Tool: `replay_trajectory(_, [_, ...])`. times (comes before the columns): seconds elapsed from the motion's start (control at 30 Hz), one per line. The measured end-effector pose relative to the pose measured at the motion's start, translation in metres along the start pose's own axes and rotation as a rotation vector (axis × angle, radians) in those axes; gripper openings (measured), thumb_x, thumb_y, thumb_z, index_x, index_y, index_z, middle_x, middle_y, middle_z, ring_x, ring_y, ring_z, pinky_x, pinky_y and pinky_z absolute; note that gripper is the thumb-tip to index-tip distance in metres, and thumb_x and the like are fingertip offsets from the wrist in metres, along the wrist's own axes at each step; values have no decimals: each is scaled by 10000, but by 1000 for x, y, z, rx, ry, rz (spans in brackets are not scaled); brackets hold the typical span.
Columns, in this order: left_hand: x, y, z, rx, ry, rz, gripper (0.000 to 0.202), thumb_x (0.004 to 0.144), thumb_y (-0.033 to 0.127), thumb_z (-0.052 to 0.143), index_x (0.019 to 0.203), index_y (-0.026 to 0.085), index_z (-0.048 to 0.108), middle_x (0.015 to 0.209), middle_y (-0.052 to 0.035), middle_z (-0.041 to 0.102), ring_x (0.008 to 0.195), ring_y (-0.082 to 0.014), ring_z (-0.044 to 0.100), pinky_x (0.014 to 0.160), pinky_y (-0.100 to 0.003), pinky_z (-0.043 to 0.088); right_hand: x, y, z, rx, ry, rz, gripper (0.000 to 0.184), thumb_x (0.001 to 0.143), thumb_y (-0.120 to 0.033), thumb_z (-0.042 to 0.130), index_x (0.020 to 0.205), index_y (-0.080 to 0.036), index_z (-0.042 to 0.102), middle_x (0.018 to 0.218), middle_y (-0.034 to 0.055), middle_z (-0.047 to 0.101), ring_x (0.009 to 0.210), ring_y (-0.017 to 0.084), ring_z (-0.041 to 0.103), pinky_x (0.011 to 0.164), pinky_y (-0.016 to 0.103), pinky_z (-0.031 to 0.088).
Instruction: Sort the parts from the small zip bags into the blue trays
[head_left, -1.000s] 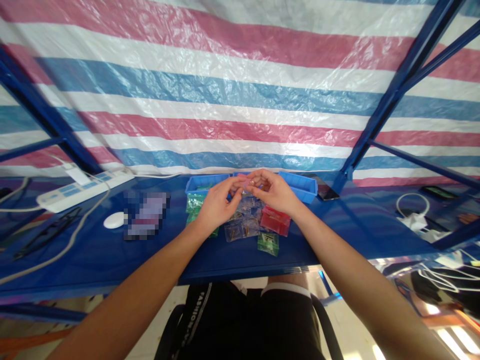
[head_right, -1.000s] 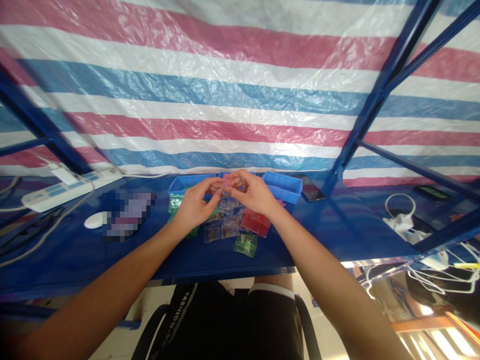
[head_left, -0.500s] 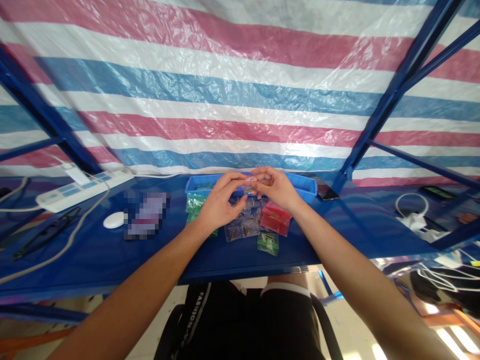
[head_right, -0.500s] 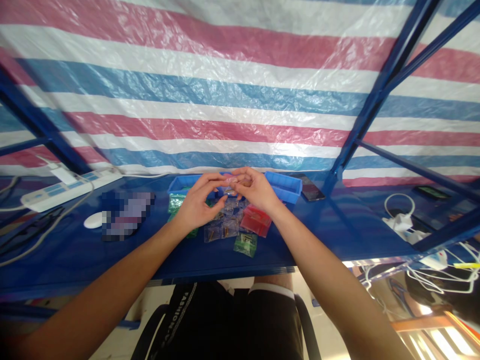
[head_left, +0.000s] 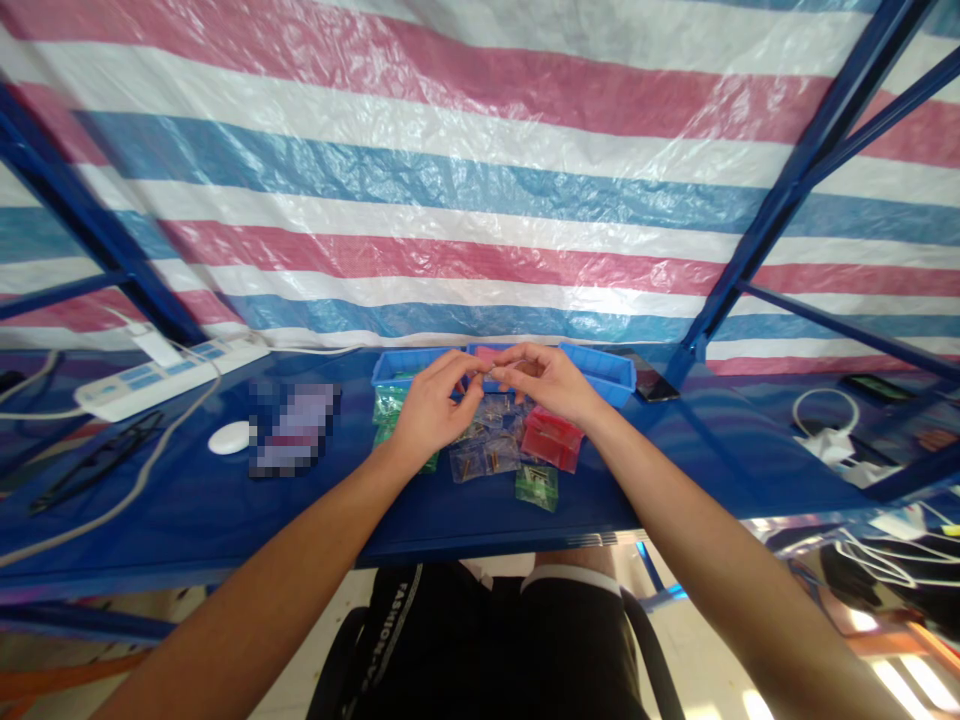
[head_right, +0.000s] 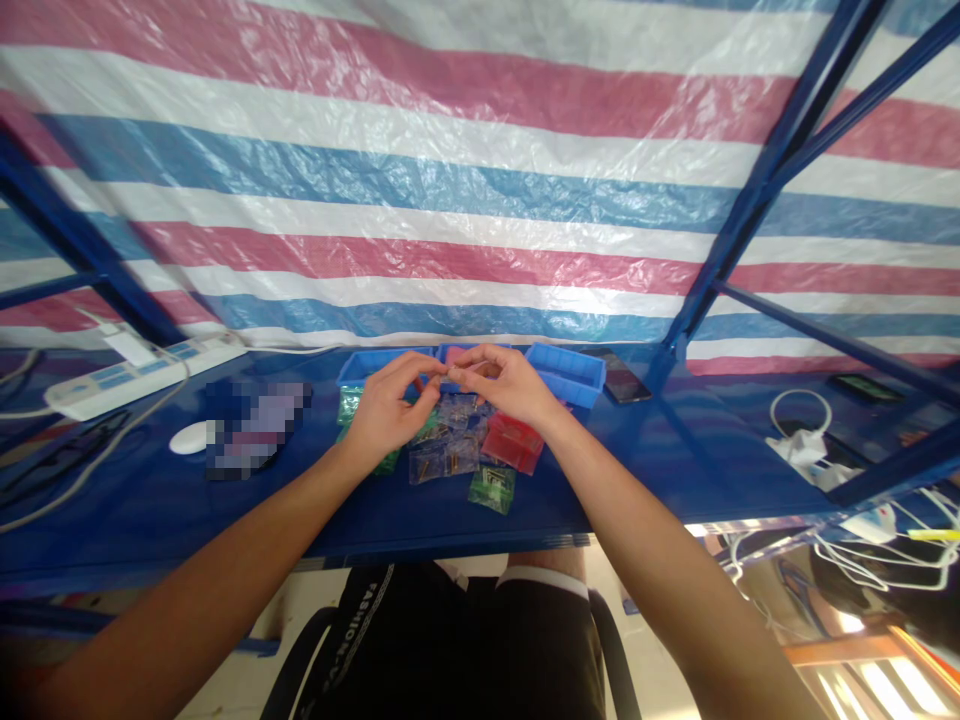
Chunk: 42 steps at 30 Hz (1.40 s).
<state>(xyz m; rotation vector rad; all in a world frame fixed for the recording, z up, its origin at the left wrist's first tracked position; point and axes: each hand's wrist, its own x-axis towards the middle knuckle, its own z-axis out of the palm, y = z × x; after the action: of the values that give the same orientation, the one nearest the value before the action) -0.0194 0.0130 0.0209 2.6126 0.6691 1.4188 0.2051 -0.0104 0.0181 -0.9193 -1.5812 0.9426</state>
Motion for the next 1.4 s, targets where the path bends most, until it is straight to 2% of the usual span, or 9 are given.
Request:
replay_trajectory(0.27, [0, 1, 0, 3, 37, -40, 194, 1068, 266, 563, 1142, 212, 734, 1051, -56, 749, 837, -171, 693, 732, -293, 568, -4, -3, 2, -21, -27, -5, 427, 808, -516, 904, 1096, -230, 771, 998, 44, 804, 831, 202, 724, 702, 318, 612])
replay_trajectory(0.5, [0, 0, 1, 6, 23, -62, 192, 1074, 286, 587, 1202, 218, 713, 1100, -60, 754, 816, -163, 686, 733, -294, 575, -2, -2, 3, 62, -61, 28, 385, 822, -475, 893, 1053, -215, 728, 897, 19, 781, 757, 177, 728, 650, 284, 582])
replay_trajectory(0.57, [1, 2, 0, -9, 13, -51, 232, 1064, 287, 601, 1267, 216, 689, 1172, -85, 741, 905, -187, 704, 747, -304, 590, -1, -1, 2, 73, -38, 37, 412, 826, -492, 886, 1083, -216, 719, 903, 15, 784, 694, 160, 710, 611, 277, 571])
replay_trajectory(0.7, [2, 9, -2, -44, -14, 14, 394, 990, 234, 664, 1383, 227, 634, 1404, -132, 662, 1277, -277, 655, 951, -403, 627, 0, 0, -1, 94, 0, 17, 500, 814, -512, 892, 1178, -226, 703, 923, 6, 789, 589, 126, 652, 587, 278, 570])
replay_trajectory(0.8, [2, 10, -1, -39, -57, 72, 463, 942, 152, 660, 1394, 244, 631, 1440, -122, 646, 1367, -292, 612, 1136, -497, 558, 1, 1, -3, 116, 6, 6, 525, 809, -527, 894, 1194, -226, 702, 889, 0, 780, 587, 127, 653, 580, 273, 570])
replay_trajectory(0.9, [1, 6, 2, -15, -67, 95, 466, 945, 124, 653, 1394, 244, 633, 1424, -112, 659, 1346, -279, 625, 1182, -508, 521, 1, 2, -4, 135, -23, 0, 529, 819, -512, 893, 1230, -234, 708, 910, 4, 786, 609, 129, 666, 602, 273, 578])
replay_trajectory(1.03, [0, -1, 3, 7, -38, 89, 323, 1020, 179, 635, 1335, 241, 675, 1367, -98, 702, 1317, -264, 649, 1161, -480, 534, 0, 0, -3, 142, -59, 1, 554, 832, -488, 892, 1296, -243, 715, 935, 11, 794, 645, 133, 680, 604, 262, 571])
replay_trajectory(1.2, [-1, -3, 1, -19, -10, 41, 206, 1071, 271, 609, 1237, 228, 724, 1240, -94, 748, 1112, -230, 722, 905, -360, 624, 0, -5, -1, 112, -44, 33, 482, 834, -568, 873, 1147, -216, 772, 873, 26, 778, 675, 153, 677, 592, 270, 573])
replay_trajectory(1.4, [1, 1, -1, -16, 14, -4, 206, 1092, 322, 584, 1174, 209, 736, 1108, -77, 765, 856, -175, 707, 798, -321, 596, -1, -9, 0, 143, -56, 68, 451, 890, -624, 809, 1055, -205, 790, 968, 59, 786, 797, 180, 716, 602, 267, 582])
